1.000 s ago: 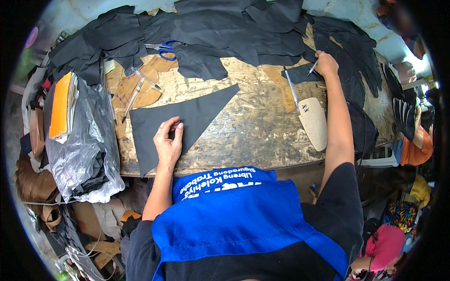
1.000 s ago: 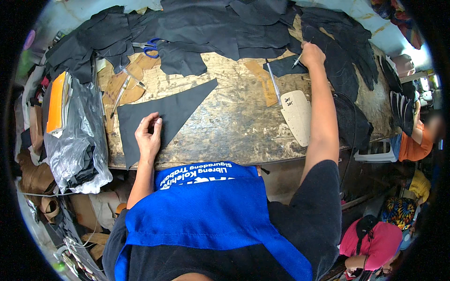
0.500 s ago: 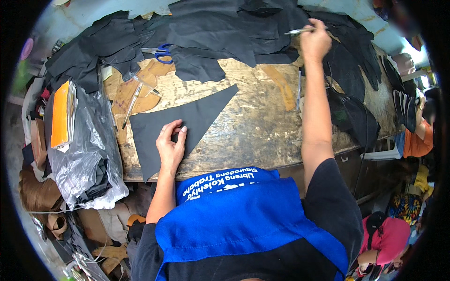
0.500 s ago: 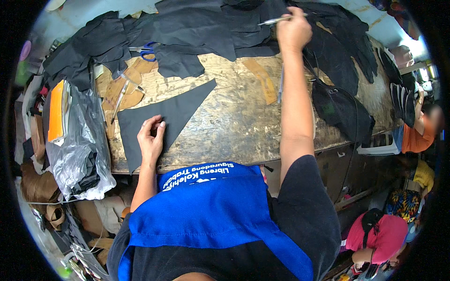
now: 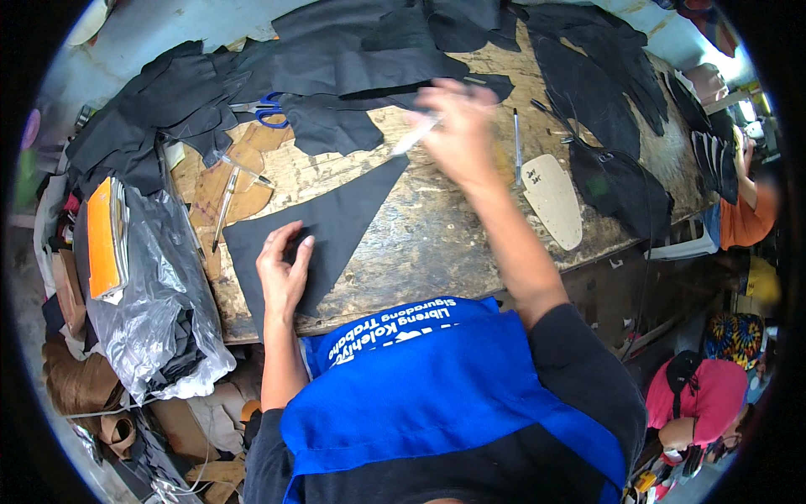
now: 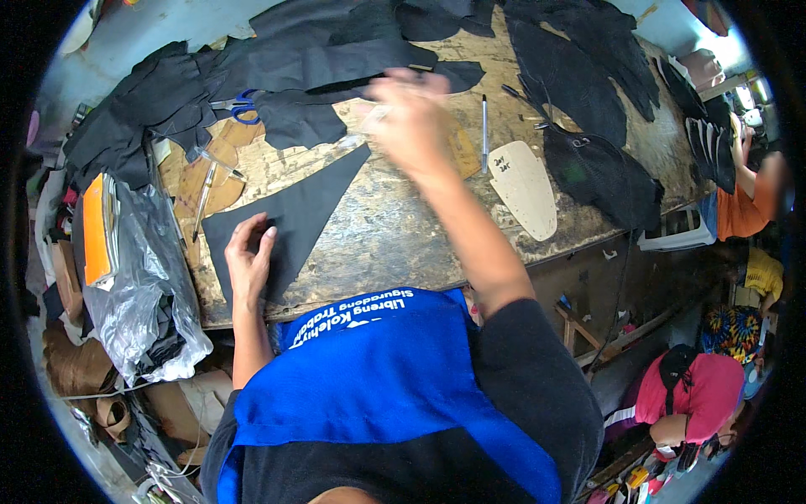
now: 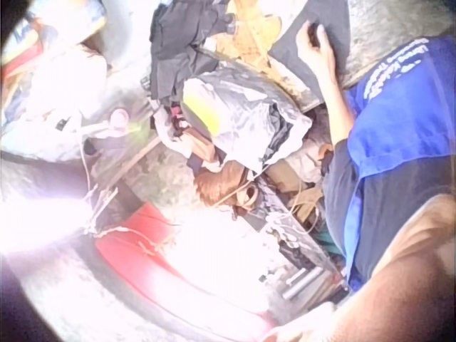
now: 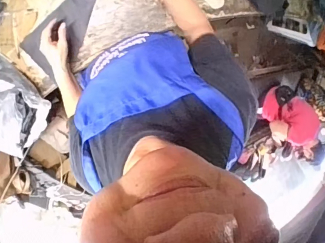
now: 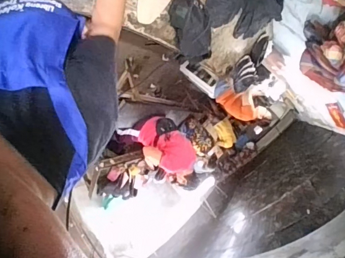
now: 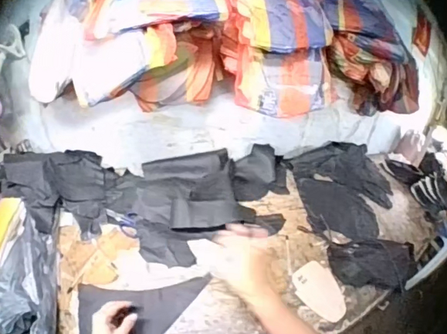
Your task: The person places cardboard templates on black fabric and traces their outlines with a pen. They reposition the templates multiple times to mark several sections on the fabric.
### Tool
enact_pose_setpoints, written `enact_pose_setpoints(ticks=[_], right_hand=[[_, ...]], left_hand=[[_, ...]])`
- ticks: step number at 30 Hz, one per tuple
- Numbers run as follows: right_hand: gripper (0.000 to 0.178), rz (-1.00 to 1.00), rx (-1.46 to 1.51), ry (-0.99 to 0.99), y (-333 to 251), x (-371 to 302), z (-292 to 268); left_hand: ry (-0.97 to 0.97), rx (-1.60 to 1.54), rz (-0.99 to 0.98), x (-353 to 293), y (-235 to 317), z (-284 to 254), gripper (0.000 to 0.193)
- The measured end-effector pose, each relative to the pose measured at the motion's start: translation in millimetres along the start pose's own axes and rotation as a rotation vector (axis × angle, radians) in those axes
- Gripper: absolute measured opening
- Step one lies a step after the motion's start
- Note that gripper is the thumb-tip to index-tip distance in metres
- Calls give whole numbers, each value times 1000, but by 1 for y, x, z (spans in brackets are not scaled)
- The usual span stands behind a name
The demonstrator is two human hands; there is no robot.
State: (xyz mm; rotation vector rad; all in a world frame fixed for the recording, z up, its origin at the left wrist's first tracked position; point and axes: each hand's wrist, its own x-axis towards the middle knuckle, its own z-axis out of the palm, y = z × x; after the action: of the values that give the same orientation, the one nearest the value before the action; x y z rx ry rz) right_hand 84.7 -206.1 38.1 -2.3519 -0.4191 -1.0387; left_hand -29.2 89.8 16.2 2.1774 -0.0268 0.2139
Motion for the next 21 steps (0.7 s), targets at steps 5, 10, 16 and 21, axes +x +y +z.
enact_pose_setpoints(ticks=[5, 10, 16, 21], right_hand=[[48, 476, -713, -62, 61, -52, -106], [52, 477, -947, -125, 96, -83, -135], [26, 337, -1104, -21, 129, -105, -145], [21, 504, -1295, -63, 155, -95, -154]], left_hand=[[264, 115, -59, -13, -30, -34, 26], [433, 348, -137, -23, -47, -42, 32], [398, 422, -165, -27, -53, -35, 38], [406, 591, -114, -29, -52, -29, 36]])
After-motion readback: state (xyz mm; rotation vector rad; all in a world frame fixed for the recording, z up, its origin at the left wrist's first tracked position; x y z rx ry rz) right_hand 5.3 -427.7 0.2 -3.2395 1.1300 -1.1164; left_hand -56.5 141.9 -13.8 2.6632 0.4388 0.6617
